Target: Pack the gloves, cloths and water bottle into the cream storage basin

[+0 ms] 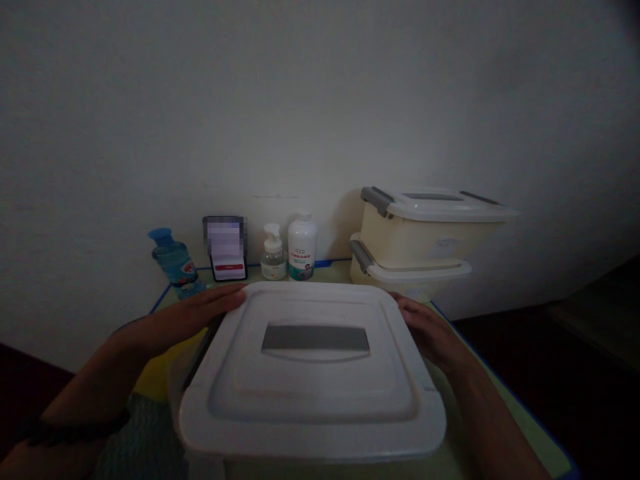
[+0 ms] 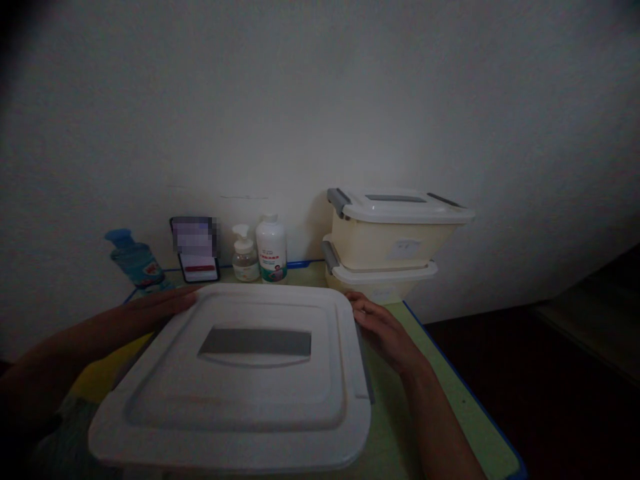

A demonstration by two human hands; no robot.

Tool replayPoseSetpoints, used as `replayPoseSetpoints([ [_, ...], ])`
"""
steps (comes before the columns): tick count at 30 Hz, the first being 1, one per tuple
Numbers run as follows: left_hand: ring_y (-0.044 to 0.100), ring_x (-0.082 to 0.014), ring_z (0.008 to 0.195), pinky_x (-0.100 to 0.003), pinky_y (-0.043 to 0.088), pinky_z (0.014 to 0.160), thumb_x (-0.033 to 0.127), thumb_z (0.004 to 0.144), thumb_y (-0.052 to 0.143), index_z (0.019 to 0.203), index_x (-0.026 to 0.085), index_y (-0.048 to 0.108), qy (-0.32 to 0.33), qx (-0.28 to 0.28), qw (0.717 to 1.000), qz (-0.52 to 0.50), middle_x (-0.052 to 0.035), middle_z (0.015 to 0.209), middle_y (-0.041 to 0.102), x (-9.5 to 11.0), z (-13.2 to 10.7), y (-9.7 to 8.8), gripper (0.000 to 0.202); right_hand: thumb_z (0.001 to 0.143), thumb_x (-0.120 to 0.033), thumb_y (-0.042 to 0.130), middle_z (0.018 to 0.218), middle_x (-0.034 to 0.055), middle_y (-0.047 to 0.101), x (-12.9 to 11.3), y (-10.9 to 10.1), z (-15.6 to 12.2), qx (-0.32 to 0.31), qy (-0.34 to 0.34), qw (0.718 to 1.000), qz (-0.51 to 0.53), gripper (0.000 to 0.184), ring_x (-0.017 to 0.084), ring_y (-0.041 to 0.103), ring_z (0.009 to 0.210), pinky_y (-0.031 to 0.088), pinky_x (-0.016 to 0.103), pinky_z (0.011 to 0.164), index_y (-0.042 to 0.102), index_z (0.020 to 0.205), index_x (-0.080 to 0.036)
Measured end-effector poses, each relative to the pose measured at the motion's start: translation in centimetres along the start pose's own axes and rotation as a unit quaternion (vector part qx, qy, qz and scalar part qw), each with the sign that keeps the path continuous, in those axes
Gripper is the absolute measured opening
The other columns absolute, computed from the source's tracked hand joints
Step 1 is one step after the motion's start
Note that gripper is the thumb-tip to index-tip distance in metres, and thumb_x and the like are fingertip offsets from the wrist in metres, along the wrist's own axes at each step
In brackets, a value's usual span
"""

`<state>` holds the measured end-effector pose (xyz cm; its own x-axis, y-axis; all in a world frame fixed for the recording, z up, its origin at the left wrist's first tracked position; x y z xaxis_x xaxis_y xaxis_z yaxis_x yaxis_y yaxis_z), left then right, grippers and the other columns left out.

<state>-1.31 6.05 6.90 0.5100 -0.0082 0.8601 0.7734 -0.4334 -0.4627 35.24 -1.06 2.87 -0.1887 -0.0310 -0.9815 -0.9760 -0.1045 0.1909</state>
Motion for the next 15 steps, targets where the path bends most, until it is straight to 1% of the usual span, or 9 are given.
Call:
replayPoseSetpoints([
  [2, 0.035, -0.0267, 0.131, -0.039, 0.019, 0.112, 0.064, 0.075, 0.050, 0.123, 0.023, 0.056, -0.004, 0.003, 1.000, 0.015, -0.0006, 0.139, 0.045, -0.3, 0.4, 0.1, 0.064, 0.067, -0.039, 0.071, 0.106, 0.0032, 0.061, 0.1, 0.0, 0.0, -0.007, -0.008, 1.000, 0.008, 0.019, 0.022, 0.055, 0.100, 0.043, 0.029, 0.082, 0.068, 0.070, -0.020],
  [4, 0.036, -0.0269, 0.131, -0.039, 0.020, 0.112, 0.065, 0.075, 0.048, 0.123, 0.024, 0.055, -0.003, 0.000, 1.000, 0.004, 0.0001, 0.139, 0.045, -0.7, 0.8, 0.3, 0.064, 0.063, -0.045, 0.073, 0.105, 0.0036, 0.063, 0.4, 0.3, 0.0, -0.011, -0.012, 1.000, 0.019, 0.027, 0.022, 0.057, 0.095, 0.045, 0.030, 0.078, 0.070, 0.075, -0.021],
  [7, 0.037, -0.0266, 0.130, -0.038, 0.024, 0.111, 0.061, 0.077, 0.050, 0.123, 0.026, 0.056, -0.005, -0.004, 0.999, -0.045, 0.0017, 0.138, 0.046, -1.3, 1.2, 0.4, 0.058, 0.059, -0.051, 0.074, 0.100, 0.0028, 0.065, 1.0, 0.8, 0.1, -0.008, -0.021, 0.999, 0.031, 0.036, 0.021, 0.060, 0.086, 0.046, 0.030, 0.075, 0.071, 0.082, -0.024],
  [10, 0.040, -0.0277, 0.128, -0.037, 0.031, 0.108, 0.059, 0.078, 0.052, 0.122, 0.028, 0.056, -0.004, -0.036, 0.994, -0.106, 0.0026, 0.136, 0.049, -1.5, 1.3, 0.5, 0.054, 0.059, -0.052, 0.074, 0.099, 0.0029, 0.065, 1.2, 0.9, 0.3, -0.004, -0.030, 0.999, 0.032, 0.038, 0.020, 0.061, 0.085, 0.047, 0.030, 0.075, 0.071, 0.086, -0.024],
  [12, 0.042, -0.0278, 0.127, -0.037, 0.032, 0.107, 0.057, 0.079, 0.052, 0.122, 0.028, 0.055, -0.010, -0.048, 0.992, -0.119, 0.0021, 0.136, 0.050, -1.4, 1.3, 0.5, 0.052, 0.062, -0.051, 0.072, 0.100, 0.0033, 0.064, 1.2, 0.8, 0.4, -0.004, -0.036, 0.999, 0.021, 0.035, 0.021, 0.059, 0.090, 0.046, 0.031, 0.078, 0.071, 0.084, -0.024],
  [13, 0.041, -0.0276, 0.127, -0.038, 0.031, 0.108, 0.056, 0.080, 0.051, 0.123, 0.027, 0.055, -0.016, -0.035, 0.993, -0.115, 0.0013, 0.137, 0.049, -1.3, 1.3, 0.6, 0.052, 0.064, -0.049, 0.072, 0.102, 0.0033, 0.063, 1.2, 0.7, 0.5, -0.003, -0.040, 0.999, 0.013, 0.032, 0.021, 0.058, 0.094, 0.045, 0.031, 0.081, 0.071, 0.082, -0.023],
  [15, 0.038, -0.0278, 0.129, -0.039, 0.026, 0.110, 0.056, 0.080, 0.051, 0.124, 0.023, 0.053, -0.042, 0.020, 0.995, -0.091, -0.0016, 0.140, 0.045, -1.0, 1.3, 0.8, 0.055, 0.068, -0.047, 0.070, 0.106, 0.0036, 0.061, 1.1, 0.4, 0.5, 0.000, -0.051, 0.999, -0.006, 0.027, 0.021, 0.055, 0.100, 0.043, 0.030, 0.085, 0.071, 0.078, -0.022],
])
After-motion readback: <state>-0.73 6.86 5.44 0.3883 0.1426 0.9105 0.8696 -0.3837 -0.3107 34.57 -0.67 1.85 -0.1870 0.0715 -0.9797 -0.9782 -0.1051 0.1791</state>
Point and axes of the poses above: each hand's wrist, its own z-axis towards the middle knuckle, its own y-axis out of the palm, x = y × z, the point moved 1 cm from there along z, towards the middle knuckle
